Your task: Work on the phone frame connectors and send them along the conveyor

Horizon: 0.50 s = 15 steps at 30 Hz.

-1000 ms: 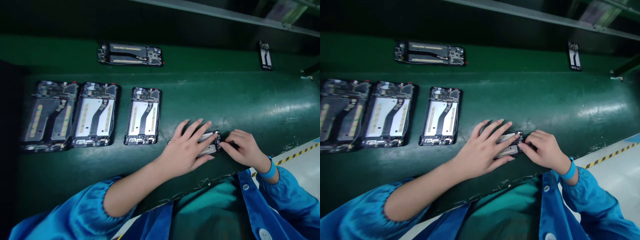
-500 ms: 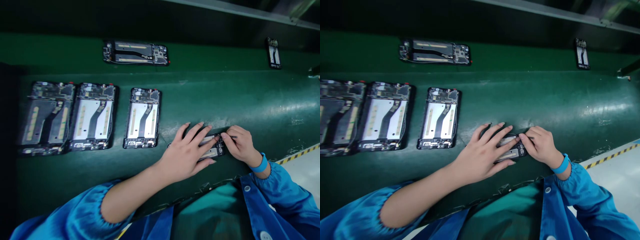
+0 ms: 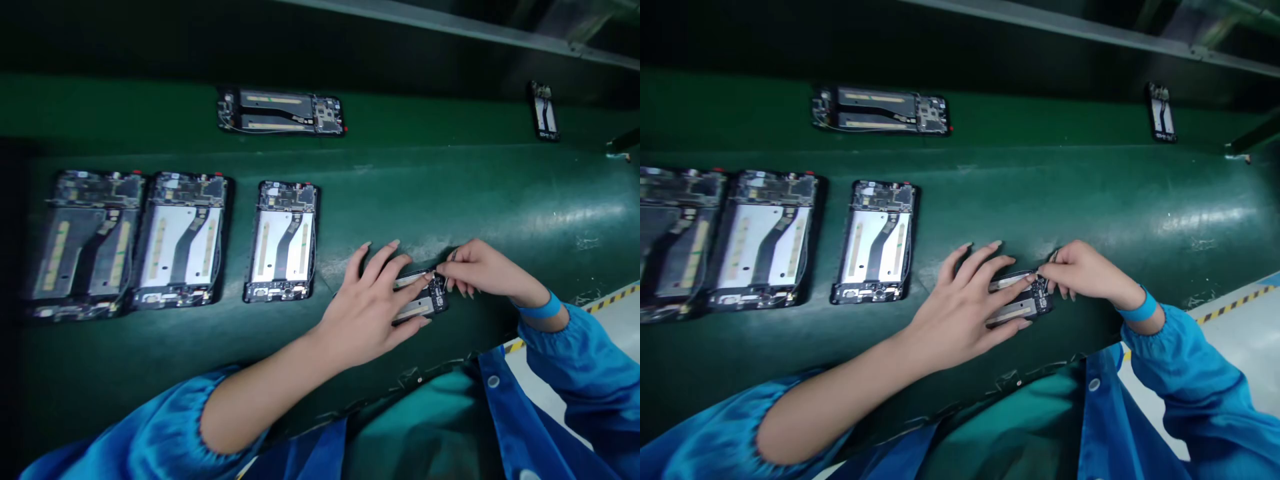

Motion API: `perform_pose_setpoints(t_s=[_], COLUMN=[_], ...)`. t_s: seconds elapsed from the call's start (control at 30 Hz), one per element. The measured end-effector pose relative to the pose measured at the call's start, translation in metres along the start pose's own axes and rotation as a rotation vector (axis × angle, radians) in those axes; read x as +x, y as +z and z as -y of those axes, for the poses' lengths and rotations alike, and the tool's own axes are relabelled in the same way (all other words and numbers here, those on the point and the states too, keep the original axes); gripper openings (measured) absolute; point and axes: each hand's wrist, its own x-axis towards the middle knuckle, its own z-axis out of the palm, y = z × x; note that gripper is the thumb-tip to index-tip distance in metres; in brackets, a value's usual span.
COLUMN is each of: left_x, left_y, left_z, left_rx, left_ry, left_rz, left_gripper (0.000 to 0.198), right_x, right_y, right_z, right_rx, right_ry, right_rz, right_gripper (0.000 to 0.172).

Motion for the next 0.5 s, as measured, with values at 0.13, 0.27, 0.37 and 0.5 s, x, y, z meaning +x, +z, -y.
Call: perform_pose_setpoints(t_s=[0.13, 0.27, 0.37, 0.5], left_x=[-0.003, -0.002, -0.001, -0.001], left_y=[0.002, 0.007, 0.005, -0.024], left_z=[0.000, -0.004, -0.005, 0.014], left_rx=[0.050, 0.043, 0.019, -0.021], left_ry=[0.057, 0.052, 0.052, -0.003], left_rz=[-0.049, -0.053, -0.058, 0.004], left_gripper=[0.050, 0.049, 0.049, 0.037], right_x=[0.006, 0.008, 0.009, 0.010], right_y=[-0.006, -0.004, -0.003, -0.002], right_z=[0.013, 0.017, 0.019, 0.020], right_rx=[-0.053, -0.057, -0.072, -0.079], right_ry=[0.104, 0.142, 0.148, 0.176], right_rz=[0.150, 0.166, 0.163, 0.155], right_gripper=[0.041, 0.039, 0.040, 0.038])
